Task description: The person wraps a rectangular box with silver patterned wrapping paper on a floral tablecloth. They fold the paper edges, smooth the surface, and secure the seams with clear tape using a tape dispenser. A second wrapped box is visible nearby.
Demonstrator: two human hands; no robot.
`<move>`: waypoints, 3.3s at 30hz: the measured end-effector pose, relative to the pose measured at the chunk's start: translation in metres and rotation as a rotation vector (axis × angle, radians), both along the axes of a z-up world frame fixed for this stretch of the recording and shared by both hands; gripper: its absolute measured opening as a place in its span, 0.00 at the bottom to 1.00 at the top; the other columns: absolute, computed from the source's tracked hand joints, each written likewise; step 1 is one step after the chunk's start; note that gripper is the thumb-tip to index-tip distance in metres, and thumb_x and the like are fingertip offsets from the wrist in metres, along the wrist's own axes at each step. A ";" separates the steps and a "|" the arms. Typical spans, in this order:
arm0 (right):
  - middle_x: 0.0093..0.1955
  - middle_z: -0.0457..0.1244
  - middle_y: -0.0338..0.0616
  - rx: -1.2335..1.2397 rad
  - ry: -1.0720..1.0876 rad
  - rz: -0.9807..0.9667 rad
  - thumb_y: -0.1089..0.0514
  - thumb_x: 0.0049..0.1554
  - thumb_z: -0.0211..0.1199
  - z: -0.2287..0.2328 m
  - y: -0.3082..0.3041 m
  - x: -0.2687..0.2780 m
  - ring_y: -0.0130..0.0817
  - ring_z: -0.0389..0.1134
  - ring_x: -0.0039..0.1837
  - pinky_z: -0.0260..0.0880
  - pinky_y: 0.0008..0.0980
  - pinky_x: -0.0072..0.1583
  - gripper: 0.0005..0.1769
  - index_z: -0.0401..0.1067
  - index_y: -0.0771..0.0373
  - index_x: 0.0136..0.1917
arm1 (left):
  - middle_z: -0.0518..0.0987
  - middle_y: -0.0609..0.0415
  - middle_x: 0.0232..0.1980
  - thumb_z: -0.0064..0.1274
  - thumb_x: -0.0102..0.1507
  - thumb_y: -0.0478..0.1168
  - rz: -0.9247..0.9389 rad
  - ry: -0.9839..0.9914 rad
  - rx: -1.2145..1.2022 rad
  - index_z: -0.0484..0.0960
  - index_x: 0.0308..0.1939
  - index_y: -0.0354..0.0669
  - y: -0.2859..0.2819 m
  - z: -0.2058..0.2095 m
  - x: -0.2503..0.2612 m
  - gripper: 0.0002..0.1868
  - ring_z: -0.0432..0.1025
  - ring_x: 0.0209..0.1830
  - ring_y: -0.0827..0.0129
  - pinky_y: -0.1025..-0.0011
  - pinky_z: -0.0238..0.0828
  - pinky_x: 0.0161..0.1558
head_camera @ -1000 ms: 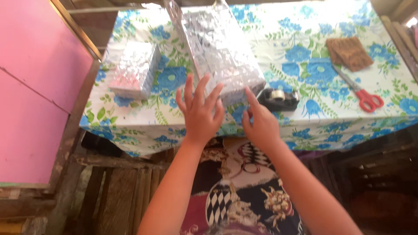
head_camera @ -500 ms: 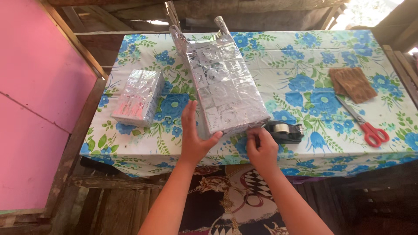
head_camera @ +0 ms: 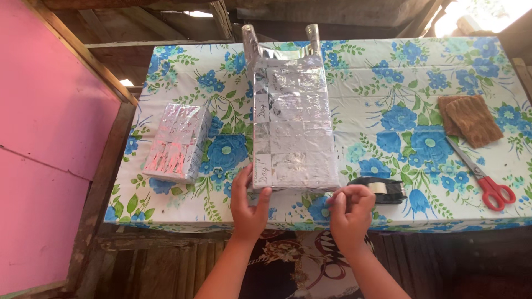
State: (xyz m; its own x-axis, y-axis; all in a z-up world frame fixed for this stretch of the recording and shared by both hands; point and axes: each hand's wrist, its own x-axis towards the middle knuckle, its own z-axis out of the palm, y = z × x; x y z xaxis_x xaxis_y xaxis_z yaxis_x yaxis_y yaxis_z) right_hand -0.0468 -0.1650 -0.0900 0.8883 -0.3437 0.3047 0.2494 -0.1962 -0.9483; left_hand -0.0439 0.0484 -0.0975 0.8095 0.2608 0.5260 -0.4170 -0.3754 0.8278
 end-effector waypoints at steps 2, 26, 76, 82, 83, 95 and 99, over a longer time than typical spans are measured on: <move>0.50 0.65 0.48 -0.083 -0.054 0.001 0.66 0.61 0.55 0.003 0.000 0.004 0.22 0.70 0.41 0.71 0.25 0.42 0.13 0.65 0.65 0.60 | 0.71 0.42 0.72 0.52 0.72 0.50 0.027 0.007 -0.011 0.66 0.74 0.37 0.001 0.000 0.000 0.31 0.69 0.71 0.55 0.60 0.67 0.70; 0.65 0.63 0.46 0.115 -0.009 0.371 0.66 0.69 0.53 -0.045 -0.042 -0.032 0.25 0.68 0.49 0.73 0.29 0.51 0.21 0.59 0.61 0.74 | 0.76 0.46 0.71 0.39 0.76 0.45 -0.263 0.071 -0.347 0.75 0.70 0.37 0.016 -0.014 -0.046 0.23 0.70 0.73 0.60 0.63 0.64 0.73; 0.51 0.67 0.38 -0.214 0.521 0.253 0.53 0.63 0.57 0.045 -0.198 0.032 0.30 0.69 0.50 0.70 0.32 0.46 0.16 0.76 0.57 0.61 | 0.66 0.36 0.70 0.53 0.58 0.29 -0.113 -0.106 1.033 0.66 0.71 0.33 -0.198 0.030 -0.002 0.35 0.58 0.74 0.45 0.59 0.61 0.72; 0.47 0.65 0.52 -0.961 0.621 0.395 0.49 0.67 0.50 0.074 -0.181 0.059 0.42 0.66 0.47 0.67 0.45 0.51 0.17 0.77 0.44 0.63 | 0.71 0.36 0.62 0.54 0.61 0.32 -0.147 0.352 1.100 0.59 0.76 0.24 -0.220 0.039 0.024 0.40 0.71 0.60 0.53 0.66 0.77 0.55; 0.48 0.66 0.51 -1.147 0.643 0.405 0.48 0.67 0.50 0.076 -0.181 0.066 0.43 0.68 0.48 0.69 0.47 0.53 0.18 0.78 0.41 0.62 | 0.70 0.37 0.62 0.56 0.60 0.33 -0.171 0.392 1.107 0.66 0.70 0.28 -0.221 0.042 0.025 0.34 0.70 0.60 0.53 0.66 0.77 0.55; 0.68 0.61 0.56 -1.355 0.768 0.443 0.43 0.60 0.60 0.063 -0.177 0.104 0.50 0.67 0.62 0.70 0.52 0.61 0.20 0.76 0.43 0.64 | 0.71 0.41 0.59 0.60 0.58 0.33 -0.174 0.449 1.035 0.80 0.54 0.35 -0.220 0.062 0.019 0.20 0.71 0.60 0.53 0.65 0.78 0.54; 0.73 0.58 0.56 -1.449 0.809 0.398 0.40 0.61 0.59 0.066 -0.176 0.110 0.53 0.66 0.66 0.74 0.57 0.58 0.25 0.74 0.45 0.69 | 0.71 0.40 0.60 0.61 0.57 0.33 -0.158 0.465 0.992 0.79 0.53 0.30 -0.222 0.063 0.020 0.21 0.71 0.61 0.53 0.65 0.78 0.54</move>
